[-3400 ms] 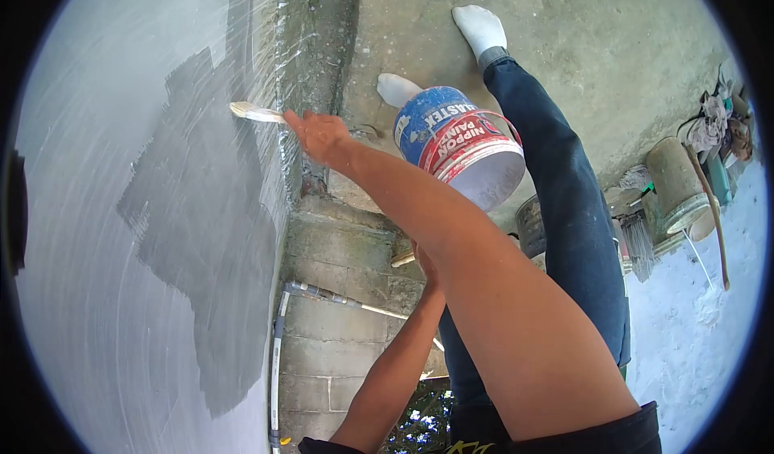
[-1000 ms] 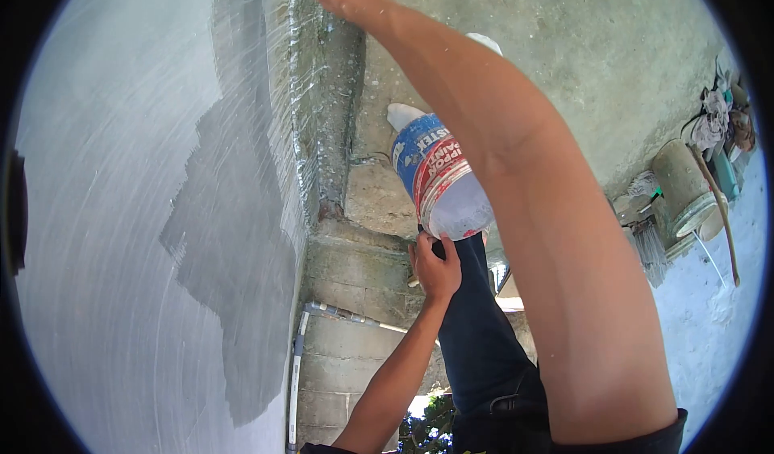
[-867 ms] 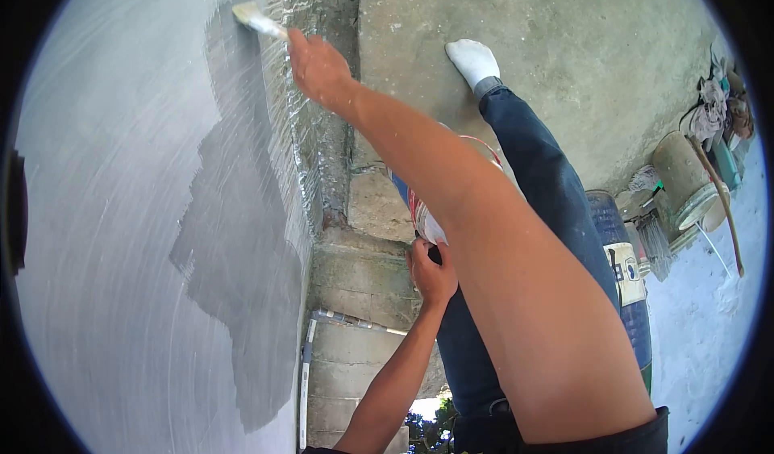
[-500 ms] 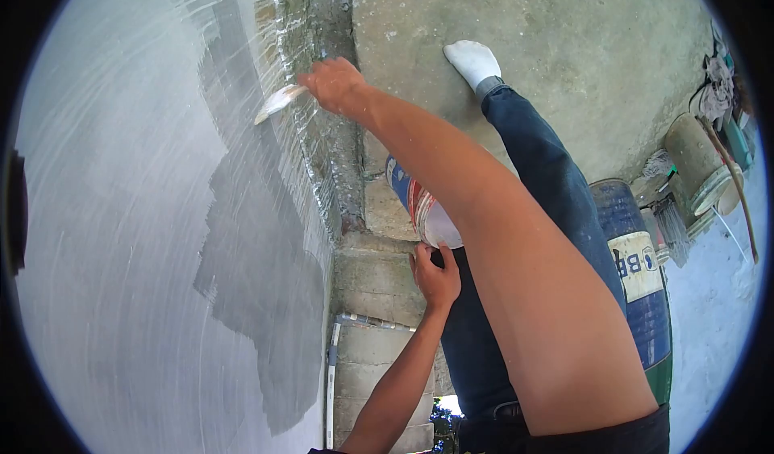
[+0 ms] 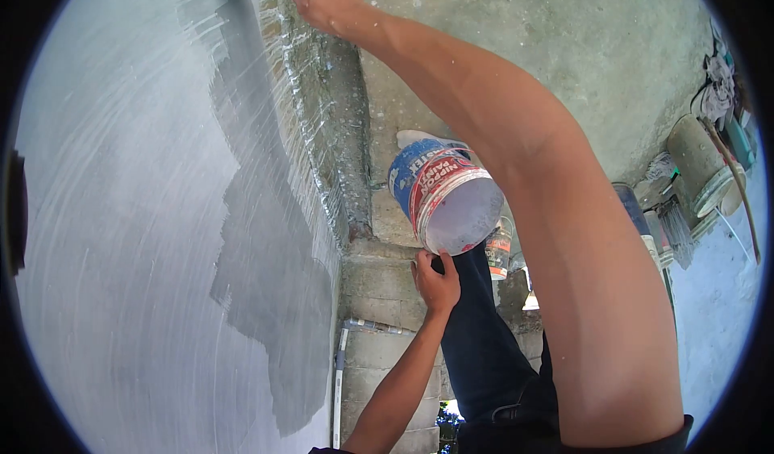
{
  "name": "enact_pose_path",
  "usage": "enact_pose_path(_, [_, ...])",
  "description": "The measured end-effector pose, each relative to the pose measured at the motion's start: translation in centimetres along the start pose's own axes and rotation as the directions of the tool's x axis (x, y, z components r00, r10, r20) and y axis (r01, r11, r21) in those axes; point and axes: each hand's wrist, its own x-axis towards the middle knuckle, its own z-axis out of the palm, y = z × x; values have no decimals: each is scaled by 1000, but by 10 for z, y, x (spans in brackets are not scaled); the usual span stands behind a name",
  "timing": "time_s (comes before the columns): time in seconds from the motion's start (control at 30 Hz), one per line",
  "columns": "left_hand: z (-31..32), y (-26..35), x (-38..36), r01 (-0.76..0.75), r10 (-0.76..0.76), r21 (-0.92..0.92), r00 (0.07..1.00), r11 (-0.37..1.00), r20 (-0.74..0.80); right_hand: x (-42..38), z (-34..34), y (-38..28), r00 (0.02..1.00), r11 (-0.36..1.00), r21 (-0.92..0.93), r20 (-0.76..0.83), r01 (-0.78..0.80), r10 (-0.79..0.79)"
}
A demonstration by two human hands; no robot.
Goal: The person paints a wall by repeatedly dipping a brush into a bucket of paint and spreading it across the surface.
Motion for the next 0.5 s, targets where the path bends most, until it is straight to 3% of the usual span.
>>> enact_pose_path(0.07, [0,1,3,1,-1,2,1000,1000,5,-45,35,6,995,989,103,2,103,-104])
enact_pose_path(0.13, [0,0,4,6,-6,10,1000,1000,21,-97,45,1,991,983,172,105,65,-84])
enact_pose_path(0.2, [-1,1,5,-14,13,27,1000,1000,19,-133,41,-2,955,988,148,283,53,-93])
enact_pose_path(0.3, [-1,4,6,-31,31,39,999,999,14,-138,36,8,879,964,77,397,254,-263])
enact_pose_path(0.4, [-2,5,6,-39,39,37,999,999,1,-82,16,-3,856,930,13,384,368,-345])
enact_pose_path(0.47, [-1,3,5,-33,33,30,999,999,-3,-30,-13,-11,861,880,-66,253,471,-441])
enact_pose_path(0.5, [0,1,5,-24,24,26,1000,999,0,-5,-33,-17,888,892,-113,211,438,-409])
